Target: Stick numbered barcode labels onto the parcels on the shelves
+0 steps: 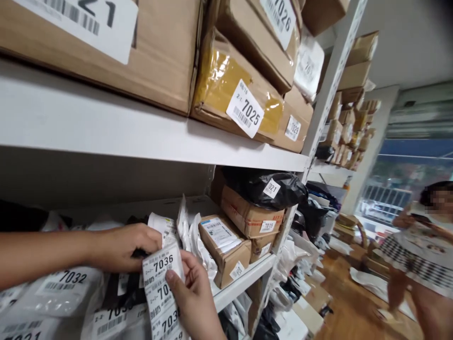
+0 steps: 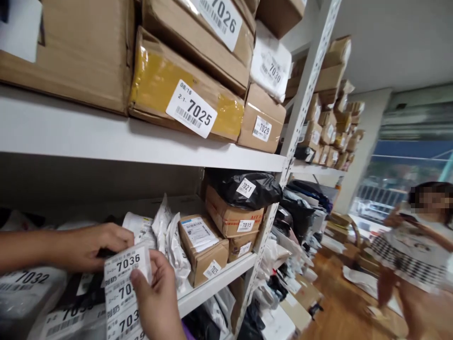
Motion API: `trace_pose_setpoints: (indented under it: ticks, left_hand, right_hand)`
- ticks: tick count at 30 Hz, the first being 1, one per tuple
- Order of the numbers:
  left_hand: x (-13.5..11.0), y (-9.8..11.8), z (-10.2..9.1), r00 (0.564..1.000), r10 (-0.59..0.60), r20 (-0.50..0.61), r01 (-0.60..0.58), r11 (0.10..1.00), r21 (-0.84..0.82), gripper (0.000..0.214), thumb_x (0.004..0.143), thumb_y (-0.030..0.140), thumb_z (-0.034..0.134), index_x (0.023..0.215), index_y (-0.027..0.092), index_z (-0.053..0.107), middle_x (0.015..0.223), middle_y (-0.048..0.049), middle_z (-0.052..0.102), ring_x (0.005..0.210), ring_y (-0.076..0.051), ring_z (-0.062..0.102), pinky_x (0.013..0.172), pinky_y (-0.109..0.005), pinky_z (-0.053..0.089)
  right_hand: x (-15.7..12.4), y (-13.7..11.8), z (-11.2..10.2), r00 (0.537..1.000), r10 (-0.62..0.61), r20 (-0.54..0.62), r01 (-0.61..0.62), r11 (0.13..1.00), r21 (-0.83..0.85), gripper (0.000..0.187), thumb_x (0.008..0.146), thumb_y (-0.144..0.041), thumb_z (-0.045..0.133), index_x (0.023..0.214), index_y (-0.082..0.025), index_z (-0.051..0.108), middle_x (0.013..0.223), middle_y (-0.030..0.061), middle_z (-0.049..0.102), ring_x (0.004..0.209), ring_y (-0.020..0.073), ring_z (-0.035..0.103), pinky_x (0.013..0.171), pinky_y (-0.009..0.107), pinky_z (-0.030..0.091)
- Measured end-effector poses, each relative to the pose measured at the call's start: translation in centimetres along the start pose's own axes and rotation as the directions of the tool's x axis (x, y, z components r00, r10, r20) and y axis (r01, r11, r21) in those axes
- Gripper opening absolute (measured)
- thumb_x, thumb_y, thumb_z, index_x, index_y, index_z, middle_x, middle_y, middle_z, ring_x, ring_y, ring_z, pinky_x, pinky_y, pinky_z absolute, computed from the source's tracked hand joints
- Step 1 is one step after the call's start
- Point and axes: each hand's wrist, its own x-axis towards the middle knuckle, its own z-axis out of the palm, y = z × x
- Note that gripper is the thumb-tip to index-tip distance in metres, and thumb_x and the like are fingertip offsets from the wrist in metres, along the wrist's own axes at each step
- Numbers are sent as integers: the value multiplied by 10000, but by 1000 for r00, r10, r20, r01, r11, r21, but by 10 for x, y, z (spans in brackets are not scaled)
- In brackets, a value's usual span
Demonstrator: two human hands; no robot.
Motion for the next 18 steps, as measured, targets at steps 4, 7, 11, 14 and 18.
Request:
trace_pose_setpoints:
  ticks: [4,7,11,14,18]
  left_hand:
    - [4,-3,-8,967,-254,20,249,924,-292,313,875,303,333,883,180,620,910,-35,604,869,-171,553,805,-239,390]
    - [10,-1,-6,902,-429,56,432,890,-148,300,835,458,453,885,179,550,842,-10,568,775,-160,512,698,-238,372]
    - [13,1,1,874,-480,76,477,877,53,349,796,528,518,758,182,486,751,9,531,694,-143,467,629,-232,325]
    - [13,-2,8,880,-472,54,461,876,139,374,846,547,444,755,187,484,758,3,543,691,-151,474,633,-247,315]
    - [17,-2,14,870,-492,33,466,843,269,262,897,396,397,775,187,498,780,-14,568,701,-162,498,646,-262,327]
  right_hand:
    - [6,16,9,987,-24,-160,4,992,-124,443,677,-553,702,899,-178,624,817,57,698,793,218,624,726,318,476]
    - [6,34,11,943,-132,-306,44,959,-278,395,731,-562,636,822,-178,634,796,60,675,771,214,590,678,302,459]
    - [5,48,11,913,-173,-370,40,939,-341,458,772,-642,516,660,-198,520,592,-6,531,584,145,450,571,273,381]
    - [6,41,13,882,-142,-449,-19,942,-335,560,676,-758,505,565,-228,364,526,-61,360,542,116,310,534,261,310]
    - [5,25,13,912,-15,-409,-110,953,-281,640,557,-850,490,518,-242,295,511,-85,244,539,106,221,521,261,252]
